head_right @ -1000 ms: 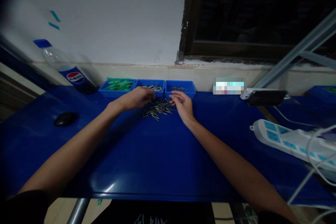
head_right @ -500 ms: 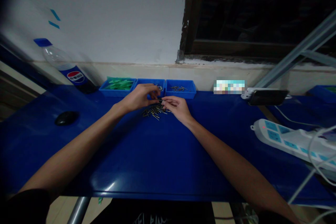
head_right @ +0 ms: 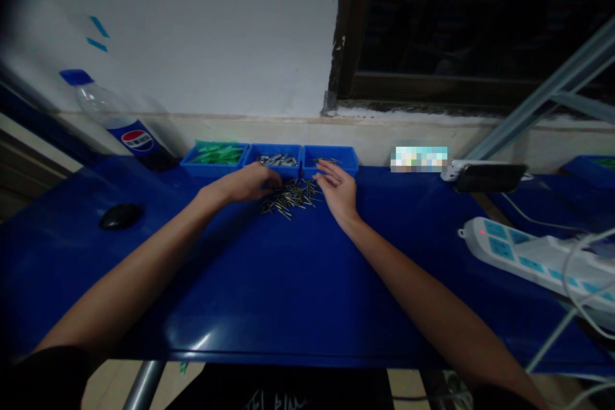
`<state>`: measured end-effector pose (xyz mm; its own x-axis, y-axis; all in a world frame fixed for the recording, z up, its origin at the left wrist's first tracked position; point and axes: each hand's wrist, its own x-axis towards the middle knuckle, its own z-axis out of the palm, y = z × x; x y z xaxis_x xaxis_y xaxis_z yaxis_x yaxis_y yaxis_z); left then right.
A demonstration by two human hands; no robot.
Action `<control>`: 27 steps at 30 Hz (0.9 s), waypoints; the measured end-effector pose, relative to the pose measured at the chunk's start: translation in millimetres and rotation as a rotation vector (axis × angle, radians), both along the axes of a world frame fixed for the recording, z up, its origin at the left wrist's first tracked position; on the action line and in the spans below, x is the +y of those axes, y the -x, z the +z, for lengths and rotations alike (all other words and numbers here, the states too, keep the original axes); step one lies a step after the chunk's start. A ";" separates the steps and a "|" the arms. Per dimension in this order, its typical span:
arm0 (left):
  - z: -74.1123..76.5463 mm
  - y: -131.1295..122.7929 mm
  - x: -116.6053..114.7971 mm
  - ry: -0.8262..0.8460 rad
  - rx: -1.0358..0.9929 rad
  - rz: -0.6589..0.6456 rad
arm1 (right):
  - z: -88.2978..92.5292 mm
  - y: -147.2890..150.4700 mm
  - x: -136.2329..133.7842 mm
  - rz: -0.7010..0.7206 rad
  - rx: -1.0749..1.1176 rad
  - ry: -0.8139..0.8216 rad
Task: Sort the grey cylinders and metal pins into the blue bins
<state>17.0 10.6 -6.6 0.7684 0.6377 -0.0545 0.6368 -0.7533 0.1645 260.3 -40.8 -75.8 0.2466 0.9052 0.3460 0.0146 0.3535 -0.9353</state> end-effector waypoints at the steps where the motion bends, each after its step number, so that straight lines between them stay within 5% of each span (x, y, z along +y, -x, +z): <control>1: -0.1 -0.9 -0.5 0.005 -0.003 0.004 | -0.5 0.4 -0.5 0.005 -0.012 0.004; 13: -6.3 -2.9 -1.0 0.004 -0.142 0.005 | -0.5 4.3 -4.6 0.051 -0.042 0.029; 27: 11.8 -6.9 -7.4 0.133 -0.571 0.034 | 6.0 7.3 -9.3 0.163 -0.026 0.054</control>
<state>23.9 3.2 5.2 0.6791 0.6782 0.2809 0.4430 -0.6837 0.5799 253.0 -50.1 -69.9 0.0862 0.9499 0.3004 -0.0147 0.3027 -0.9530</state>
